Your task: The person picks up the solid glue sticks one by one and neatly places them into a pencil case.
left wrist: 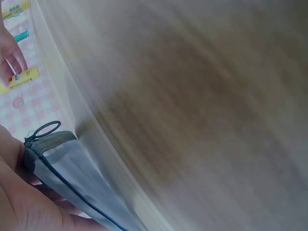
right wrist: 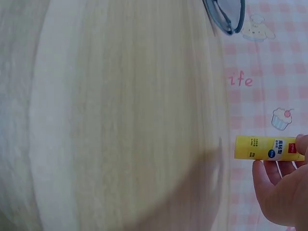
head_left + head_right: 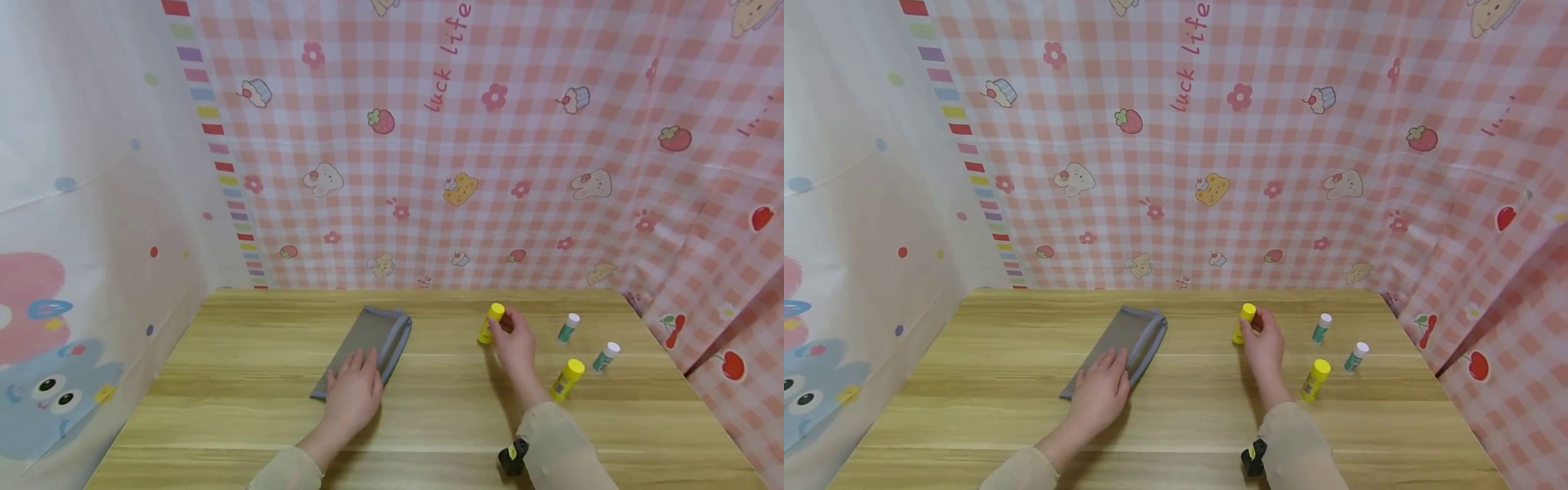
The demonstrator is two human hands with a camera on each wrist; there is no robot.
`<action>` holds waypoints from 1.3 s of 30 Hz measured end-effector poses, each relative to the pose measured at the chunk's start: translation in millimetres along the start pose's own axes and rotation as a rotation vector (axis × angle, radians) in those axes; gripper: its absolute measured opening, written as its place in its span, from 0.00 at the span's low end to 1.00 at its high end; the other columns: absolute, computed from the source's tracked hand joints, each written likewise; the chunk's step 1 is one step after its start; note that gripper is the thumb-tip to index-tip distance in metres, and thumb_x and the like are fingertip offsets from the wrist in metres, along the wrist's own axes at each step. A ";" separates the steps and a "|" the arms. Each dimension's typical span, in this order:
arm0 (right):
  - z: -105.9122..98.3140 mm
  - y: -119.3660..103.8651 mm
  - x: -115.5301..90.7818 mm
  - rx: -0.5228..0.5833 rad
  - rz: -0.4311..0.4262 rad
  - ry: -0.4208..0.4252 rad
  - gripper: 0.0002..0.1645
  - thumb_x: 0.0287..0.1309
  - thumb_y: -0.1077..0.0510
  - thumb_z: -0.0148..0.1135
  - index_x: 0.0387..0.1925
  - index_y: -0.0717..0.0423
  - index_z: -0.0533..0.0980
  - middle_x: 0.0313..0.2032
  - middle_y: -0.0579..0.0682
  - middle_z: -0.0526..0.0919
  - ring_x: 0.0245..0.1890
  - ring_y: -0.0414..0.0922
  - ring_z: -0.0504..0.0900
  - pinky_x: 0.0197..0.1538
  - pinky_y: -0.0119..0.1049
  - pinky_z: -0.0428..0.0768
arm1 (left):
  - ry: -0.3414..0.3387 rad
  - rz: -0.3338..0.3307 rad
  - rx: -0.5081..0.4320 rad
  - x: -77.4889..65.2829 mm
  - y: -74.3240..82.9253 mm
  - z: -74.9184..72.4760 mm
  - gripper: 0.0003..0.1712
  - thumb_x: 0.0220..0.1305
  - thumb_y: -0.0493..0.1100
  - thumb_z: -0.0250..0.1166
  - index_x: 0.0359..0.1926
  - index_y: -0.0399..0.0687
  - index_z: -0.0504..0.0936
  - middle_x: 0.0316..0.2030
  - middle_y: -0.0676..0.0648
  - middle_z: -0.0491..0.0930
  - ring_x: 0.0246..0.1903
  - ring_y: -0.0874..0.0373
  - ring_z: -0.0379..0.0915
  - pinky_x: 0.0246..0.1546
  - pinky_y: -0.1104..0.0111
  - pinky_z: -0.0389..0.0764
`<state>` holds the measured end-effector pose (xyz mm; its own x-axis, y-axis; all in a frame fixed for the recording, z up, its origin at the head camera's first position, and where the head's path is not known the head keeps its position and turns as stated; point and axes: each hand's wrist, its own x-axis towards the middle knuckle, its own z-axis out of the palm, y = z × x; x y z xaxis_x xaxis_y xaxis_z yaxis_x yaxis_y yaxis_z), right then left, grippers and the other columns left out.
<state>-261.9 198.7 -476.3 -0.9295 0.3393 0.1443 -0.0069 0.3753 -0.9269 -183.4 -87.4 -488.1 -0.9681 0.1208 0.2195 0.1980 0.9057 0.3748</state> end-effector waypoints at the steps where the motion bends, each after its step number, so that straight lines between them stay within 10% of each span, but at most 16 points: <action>1: 1.3 -1.4 -0.9 0.003 -0.002 0.001 0.21 0.68 0.63 0.58 0.58 0.72 0.69 0.54 0.71 0.76 0.54 0.61 0.76 0.59 0.48 0.74 | -0.001 0.000 -0.001 0.0 0.0 -0.4 0.25 0.71 0.44 0.53 0.66 0.41 0.73 0.63 0.33 0.71 0.63 0.34 0.65 0.56 0.29 0.61; 11: 13.7 -10.2 -12.1 0.086 -0.019 0.002 0.17 0.66 0.65 0.60 0.53 0.72 0.73 0.47 0.69 0.80 0.39 0.47 0.79 0.37 0.18 0.74 | -0.018 -0.007 0.000 0.8 -0.1 -0.7 0.26 0.71 0.45 0.53 0.66 0.41 0.73 0.64 0.33 0.71 0.64 0.35 0.64 0.56 0.29 0.60; 19: 25.6 -15.7 -21.7 0.200 0.022 -0.052 0.17 0.66 0.66 0.60 0.52 0.74 0.72 0.44 0.67 0.80 0.34 0.35 0.76 0.39 0.28 0.82 | -0.028 -0.019 -0.009 0.6 1.7 -3.3 0.26 0.72 0.44 0.53 0.67 0.41 0.72 0.65 0.33 0.70 0.65 0.35 0.64 0.57 0.29 0.59; 39: 63.7 -31.6 -48.7 0.324 0.098 -0.184 0.16 0.67 0.65 0.59 0.51 0.73 0.71 0.41 0.62 0.79 0.36 0.45 0.81 0.45 0.49 0.84 | -0.018 -0.017 -0.010 0.0 1.8 -2.1 0.26 0.72 0.45 0.53 0.67 0.41 0.73 0.65 0.33 0.70 0.64 0.34 0.64 0.57 0.30 0.60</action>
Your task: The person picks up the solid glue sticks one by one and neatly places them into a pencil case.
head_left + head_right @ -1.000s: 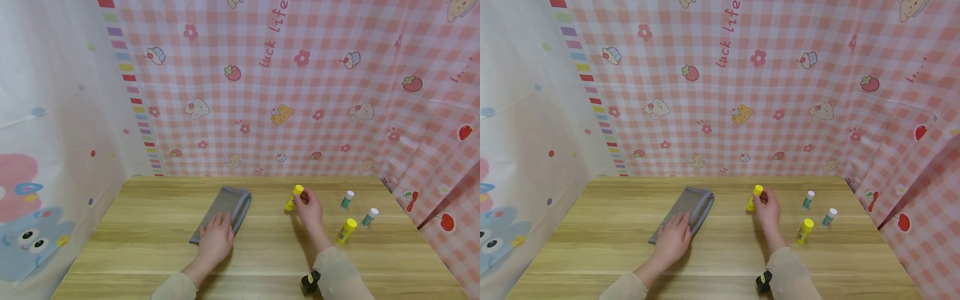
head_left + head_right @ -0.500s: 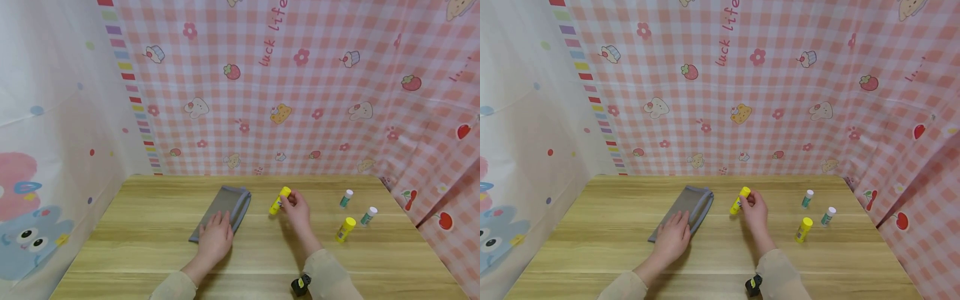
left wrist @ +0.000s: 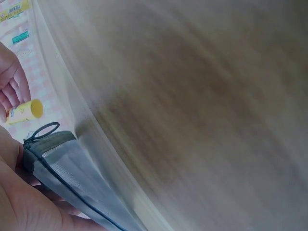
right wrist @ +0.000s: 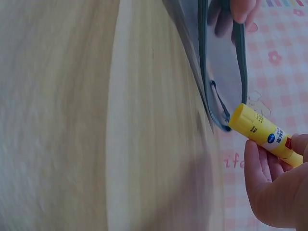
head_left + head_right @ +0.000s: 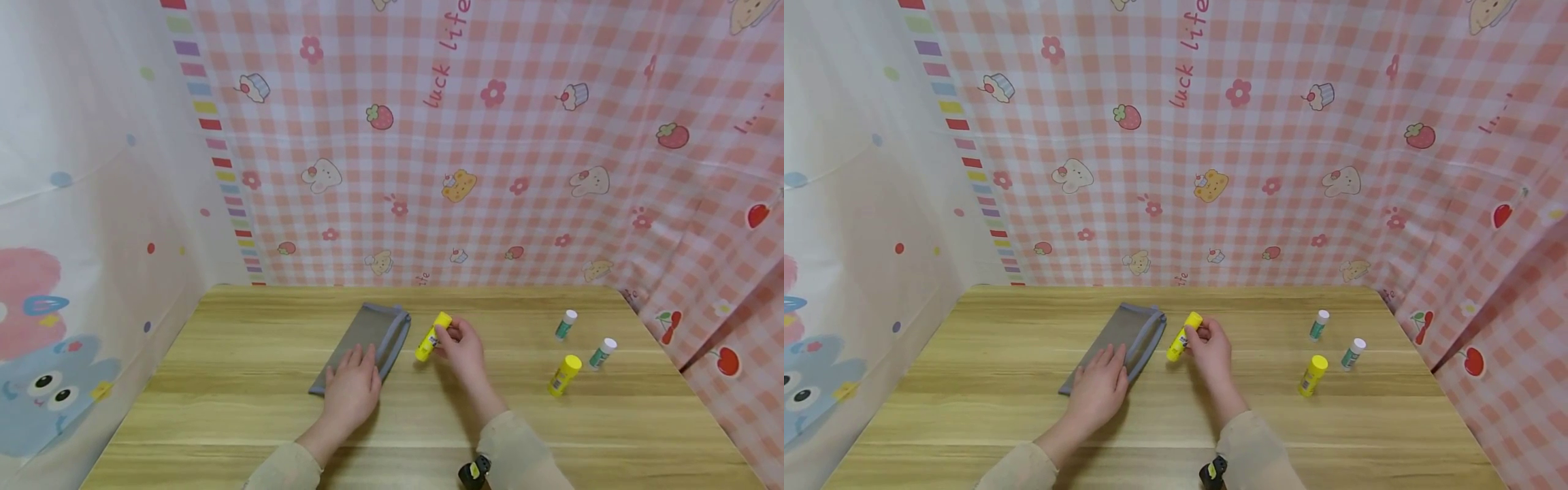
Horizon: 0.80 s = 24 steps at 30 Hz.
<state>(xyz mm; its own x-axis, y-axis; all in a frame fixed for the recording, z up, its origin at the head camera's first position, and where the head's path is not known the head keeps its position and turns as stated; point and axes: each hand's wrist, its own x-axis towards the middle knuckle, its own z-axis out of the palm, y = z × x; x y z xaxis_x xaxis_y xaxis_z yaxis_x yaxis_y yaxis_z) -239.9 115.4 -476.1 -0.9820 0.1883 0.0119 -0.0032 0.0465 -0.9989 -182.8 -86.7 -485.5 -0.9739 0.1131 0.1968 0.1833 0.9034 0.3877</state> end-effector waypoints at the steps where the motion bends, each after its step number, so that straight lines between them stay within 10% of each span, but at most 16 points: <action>1: 2.2 0.6 -0.7 0.001 0.002 -0.002 0.16 0.67 0.66 0.59 0.50 0.74 0.71 0.40 0.62 0.80 0.35 0.44 0.81 0.44 0.49 0.84 | 0.000 0.000 0.002 0.1 0.1 -0.2 0.26 0.72 0.45 0.53 0.67 0.41 0.73 0.65 0.33 0.70 0.64 0.34 0.64 0.57 0.30 0.60; 24: 36.4 8.8 -11.0 0.080 0.139 -0.077 0.24 0.66 0.63 0.60 0.56 0.77 0.66 0.46 0.70 0.80 0.30 0.43 0.82 0.35 0.41 0.85 | 0.023 0.015 0.011 0.3 -0.7 1.0 0.26 0.71 0.44 0.54 0.66 0.40 0.73 0.64 0.33 0.71 0.63 0.34 0.66 0.56 0.29 0.61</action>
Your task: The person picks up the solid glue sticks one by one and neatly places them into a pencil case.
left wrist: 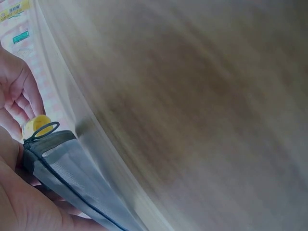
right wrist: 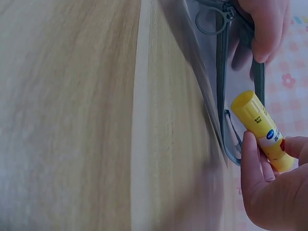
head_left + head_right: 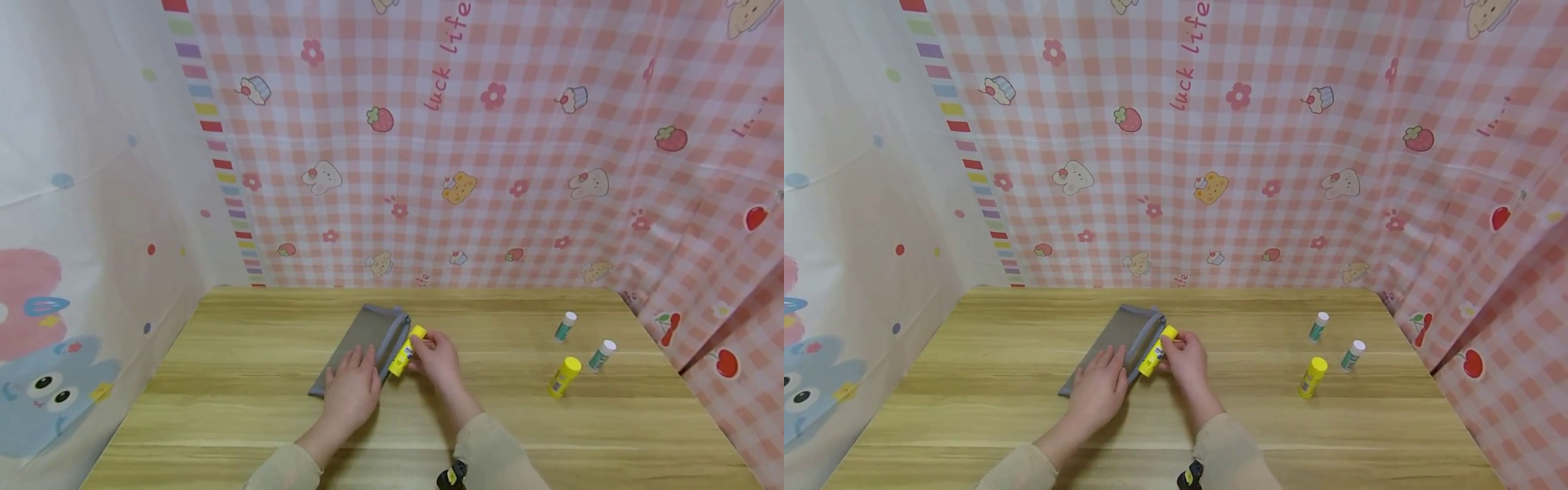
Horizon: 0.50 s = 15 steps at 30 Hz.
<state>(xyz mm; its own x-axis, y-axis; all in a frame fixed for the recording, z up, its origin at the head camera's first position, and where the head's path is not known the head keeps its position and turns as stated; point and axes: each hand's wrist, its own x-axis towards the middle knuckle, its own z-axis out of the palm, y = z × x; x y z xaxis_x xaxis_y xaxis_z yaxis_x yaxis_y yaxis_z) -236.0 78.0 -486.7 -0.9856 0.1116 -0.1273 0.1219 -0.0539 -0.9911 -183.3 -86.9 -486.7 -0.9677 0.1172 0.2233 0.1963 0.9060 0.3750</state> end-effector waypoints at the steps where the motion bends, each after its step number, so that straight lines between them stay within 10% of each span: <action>1: 1.1 0.1 0.3 -0.001 0.009 -0.001 0.25 0.66 0.63 0.61 0.56 0.77 0.66 0.46 0.69 0.80 0.30 0.43 0.82 0.35 0.41 0.85 | 0.002 0.001 -0.001 0.1 -0.1 0.2 0.26 0.71 0.44 0.54 0.66 0.40 0.73 0.63 0.33 0.71 0.63 0.34 0.66 0.56 0.29 0.61; 15: 14.9 -1.8 3.2 -0.041 0.094 -0.025 0.22 0.65 0.61 0.62 0.52 0.75 0.69 0.38 0.62 0.81 0.27 0.44 0.81 0.32 0.37 0.85 | -0.003 -0.010 -0.006 0.4 0.0 -1.1 0.26 0.72 0.45 0.52 0.66 0.39 0.73 0.64 0.33 0.71 0.63 0.34 0.66 0.55 0.29 0.62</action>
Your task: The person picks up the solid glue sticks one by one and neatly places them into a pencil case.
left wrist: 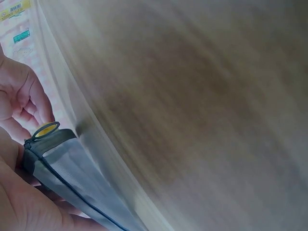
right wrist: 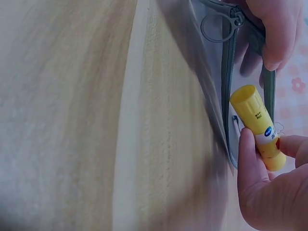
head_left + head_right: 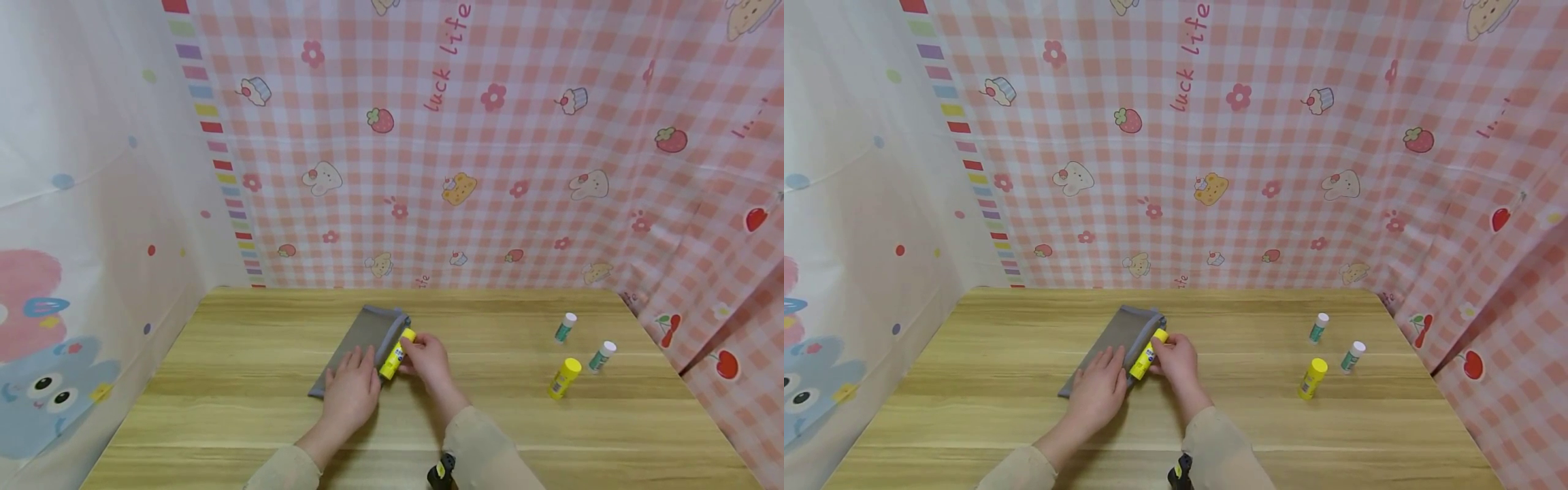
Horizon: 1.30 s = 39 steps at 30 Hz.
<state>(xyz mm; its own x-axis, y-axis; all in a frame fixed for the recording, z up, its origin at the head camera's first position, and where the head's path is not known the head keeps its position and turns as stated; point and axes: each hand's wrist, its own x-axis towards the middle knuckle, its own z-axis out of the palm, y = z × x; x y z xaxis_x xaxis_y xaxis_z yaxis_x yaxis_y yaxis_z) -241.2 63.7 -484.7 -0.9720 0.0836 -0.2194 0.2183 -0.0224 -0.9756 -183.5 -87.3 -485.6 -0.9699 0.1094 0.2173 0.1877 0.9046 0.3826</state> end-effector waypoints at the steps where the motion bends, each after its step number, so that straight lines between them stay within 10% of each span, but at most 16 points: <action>1: 0.5 -0.9 0.3 -0.009 0.012 0.002 0.22 0.66 0.61 0.62 0.53 0.75 0.69 0.38 0.62 0.80 0.27 0.44 0.81 0.32 0.37 0.85 | -0.001 -0.002 -0.001 0.2 0.1 -0.1 0.26 0.72 0.45 0.52 0.66 0.39 0.73 0.64 0.32 0.71 0.63 0.34 0.66 0.55 0.29 0.62; 39: 13.8 -3.0 16.7 -0.351 0.054 0.020 0.13 0.62 0.59 0.64 0.37 0.67 0.72 0.27 0.57 0.80 0.20 0.45 0.84 0.27 0.35 0.84 | 0.006 -0.009 -0.025 1.3 -1.0 0.4 0.25 0.72 0.43 0.52 0.66 0.37 0.73 0.63 0.32 0.71 0.62 0.34 0.67 0.54 0.29 0.63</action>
<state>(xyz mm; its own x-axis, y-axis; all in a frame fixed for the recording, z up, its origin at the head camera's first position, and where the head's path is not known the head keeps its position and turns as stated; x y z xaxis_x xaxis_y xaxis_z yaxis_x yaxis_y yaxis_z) -259.3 51.4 -485.3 -0.9573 0.1110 -0.2670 0.2888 0.3160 -0.9037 -185.0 -87.9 -486.0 -0.9706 0.0989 0.2192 0.1831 0.8951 0.4066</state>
